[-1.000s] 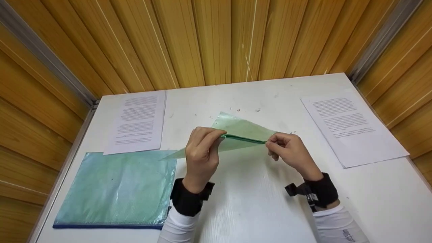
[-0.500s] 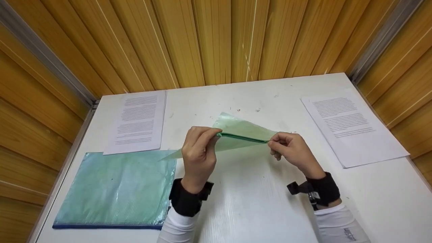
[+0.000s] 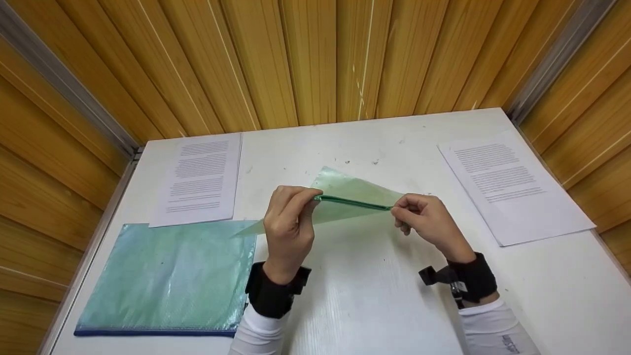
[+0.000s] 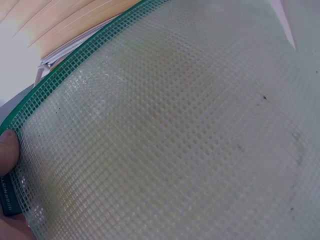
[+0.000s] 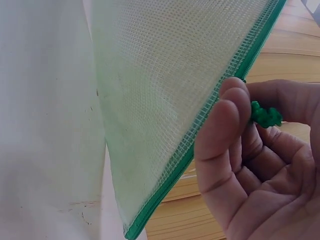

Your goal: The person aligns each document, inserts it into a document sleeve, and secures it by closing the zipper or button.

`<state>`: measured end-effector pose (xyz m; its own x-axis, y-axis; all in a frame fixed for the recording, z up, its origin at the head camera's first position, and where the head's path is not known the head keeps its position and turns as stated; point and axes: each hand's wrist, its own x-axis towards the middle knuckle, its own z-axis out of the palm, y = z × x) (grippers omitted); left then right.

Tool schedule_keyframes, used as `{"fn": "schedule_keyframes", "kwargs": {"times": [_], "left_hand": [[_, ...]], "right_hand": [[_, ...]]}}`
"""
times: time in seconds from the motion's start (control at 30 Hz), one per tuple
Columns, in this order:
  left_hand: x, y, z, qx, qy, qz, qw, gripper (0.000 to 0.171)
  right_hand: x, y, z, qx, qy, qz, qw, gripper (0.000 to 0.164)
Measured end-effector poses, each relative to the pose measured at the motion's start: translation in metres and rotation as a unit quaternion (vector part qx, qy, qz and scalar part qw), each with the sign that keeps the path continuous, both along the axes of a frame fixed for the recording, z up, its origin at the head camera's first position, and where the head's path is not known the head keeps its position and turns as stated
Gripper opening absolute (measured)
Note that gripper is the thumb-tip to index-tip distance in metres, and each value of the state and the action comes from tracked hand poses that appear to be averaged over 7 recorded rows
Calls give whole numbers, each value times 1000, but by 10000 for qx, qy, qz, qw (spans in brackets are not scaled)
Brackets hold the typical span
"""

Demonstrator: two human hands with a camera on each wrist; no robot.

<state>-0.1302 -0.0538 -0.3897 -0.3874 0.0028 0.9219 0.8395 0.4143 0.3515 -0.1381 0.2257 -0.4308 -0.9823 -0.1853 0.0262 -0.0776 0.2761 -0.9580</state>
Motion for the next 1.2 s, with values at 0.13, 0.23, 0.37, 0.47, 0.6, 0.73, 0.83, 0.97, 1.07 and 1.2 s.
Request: {"fn": "schedule_keyframes", "kwargs": {"times": [0.13, 0.23, 0.37, 0.47, 0.6, 0.73, 0.83, 0.97, 1.07, 1.2], "left_hand": [[0, 0, 0, 85, 86, 51, 9999, 13], [-1, 0, -1, 121, 108, 97, 9998, 14], [0, -1, -1, 85, 64, 133, 9999, 14], [0, -2, -1, 75, 36, 150, 9999, 14], [0, -1, -1, 98, 27, 129, 9999, 13], [0, -1, -1, 96, 50, 102, 9999, 12], [0, -1, -1, 82, 60, 121, 9999, 11], [0, 0, -1, 37, 25, 117, 9999, 10], [1, 0, -1, 40, -44, 68, 10000, 7], [1, -1, -1, 88, -172, 26, 9998, 8]], "right_hand": [[-3, 0, -4, 179, 24, -106, 9998, 12], [-5, 0, -6, 339, 82, -189, 9992, 12], [-4, 1, -6, 407, 99, -229, 9989, 12], [-3, 2, -5, 408, 84, -222, 9989, 12], [-2, 3, -4, 441, 88, -206, 9988, 12], [-3, 5, -5, 462, 75, -181, 9987, 12], [-6, 7, -8, 451, 57, -251, 9987, 12], [-8, 9, -12, 470, 33, -381, 9982, 13], [-9, 10, -12, 526, 55, -416, 9977, 14], [-8, 10, -9, 545, 84, -434, 9975, 15]]}}
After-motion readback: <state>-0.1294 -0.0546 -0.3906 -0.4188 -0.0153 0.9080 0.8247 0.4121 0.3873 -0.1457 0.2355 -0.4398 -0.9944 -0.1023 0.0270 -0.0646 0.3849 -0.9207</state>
